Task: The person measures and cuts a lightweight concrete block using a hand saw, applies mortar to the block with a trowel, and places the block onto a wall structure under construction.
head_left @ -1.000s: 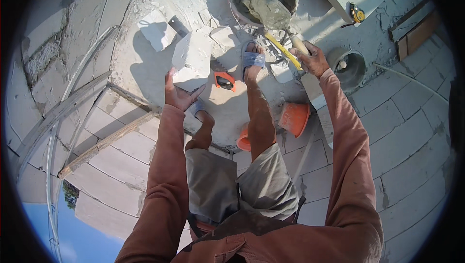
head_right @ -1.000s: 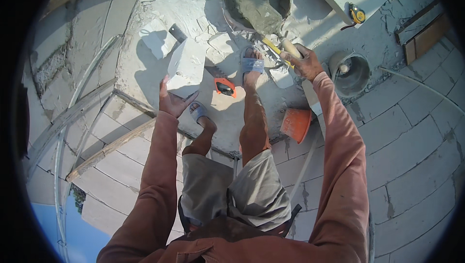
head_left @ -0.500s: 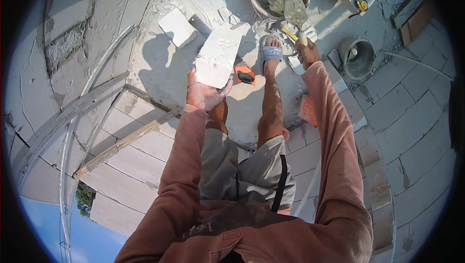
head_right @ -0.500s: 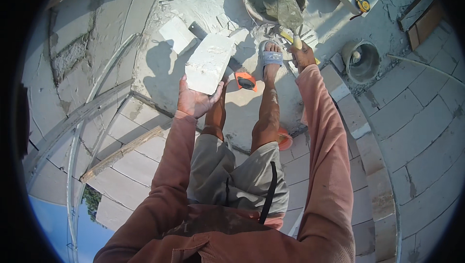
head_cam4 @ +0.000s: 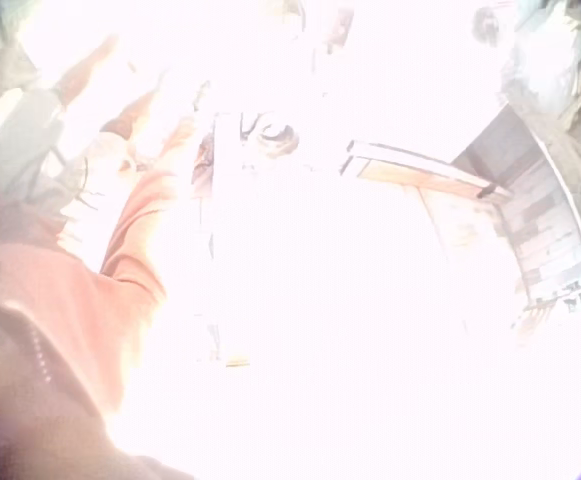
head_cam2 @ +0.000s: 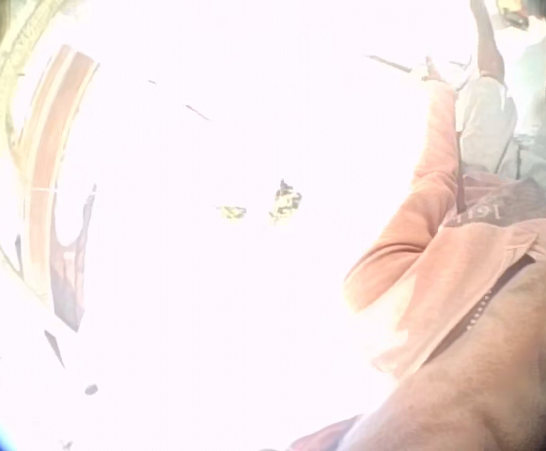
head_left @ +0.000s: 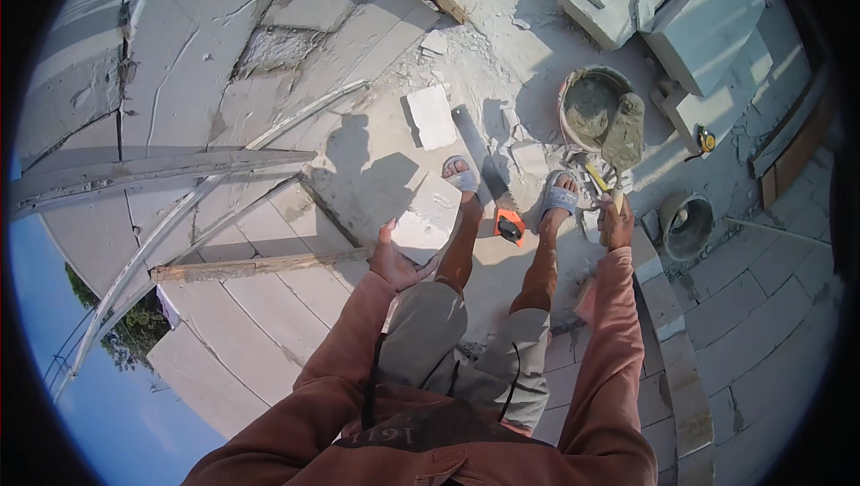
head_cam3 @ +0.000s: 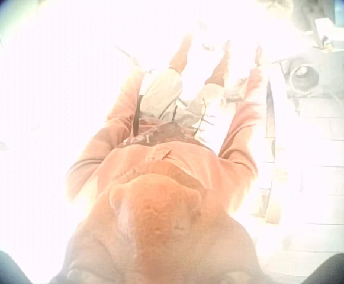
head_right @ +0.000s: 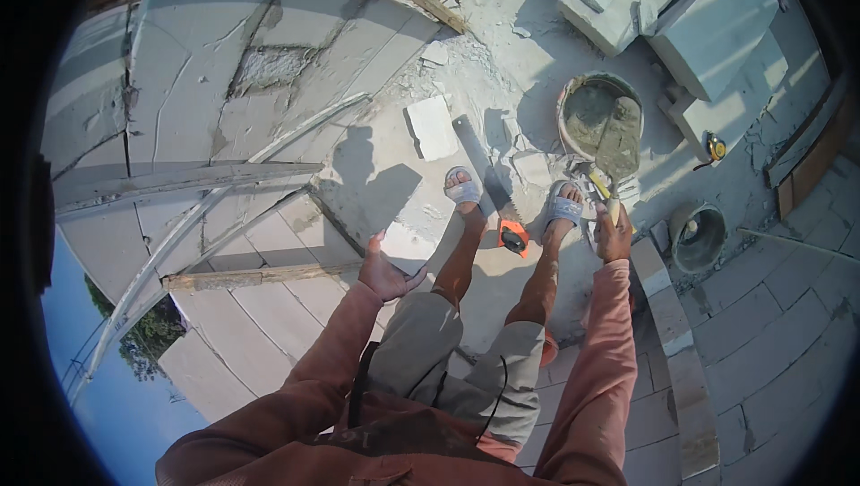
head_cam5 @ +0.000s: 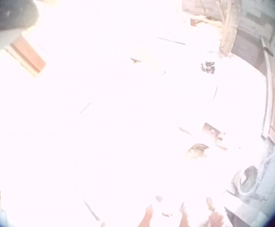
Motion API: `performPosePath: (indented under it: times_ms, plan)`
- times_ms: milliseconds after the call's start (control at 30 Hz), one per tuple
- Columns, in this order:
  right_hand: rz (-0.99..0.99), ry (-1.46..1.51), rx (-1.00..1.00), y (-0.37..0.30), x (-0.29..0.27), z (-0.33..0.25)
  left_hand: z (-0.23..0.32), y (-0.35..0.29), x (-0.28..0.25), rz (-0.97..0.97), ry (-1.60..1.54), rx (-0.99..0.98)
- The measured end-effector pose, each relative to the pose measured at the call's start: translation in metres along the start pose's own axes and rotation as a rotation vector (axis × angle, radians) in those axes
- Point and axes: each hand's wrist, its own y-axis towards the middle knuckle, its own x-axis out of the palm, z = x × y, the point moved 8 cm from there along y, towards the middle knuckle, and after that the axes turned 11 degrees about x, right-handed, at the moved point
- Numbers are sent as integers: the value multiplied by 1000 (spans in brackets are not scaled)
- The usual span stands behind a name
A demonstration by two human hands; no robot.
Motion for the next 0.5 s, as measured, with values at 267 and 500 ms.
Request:
performPosePath:
  times_ms: [267, 500]
  plan:
    - [-449, -213, -300, -120, 132, -117, 6, -46, -34, -125, -157, -20]
    - [-414, -151, -831, -250, 357, -316, 17, -89, -49, -193, -240, -1]
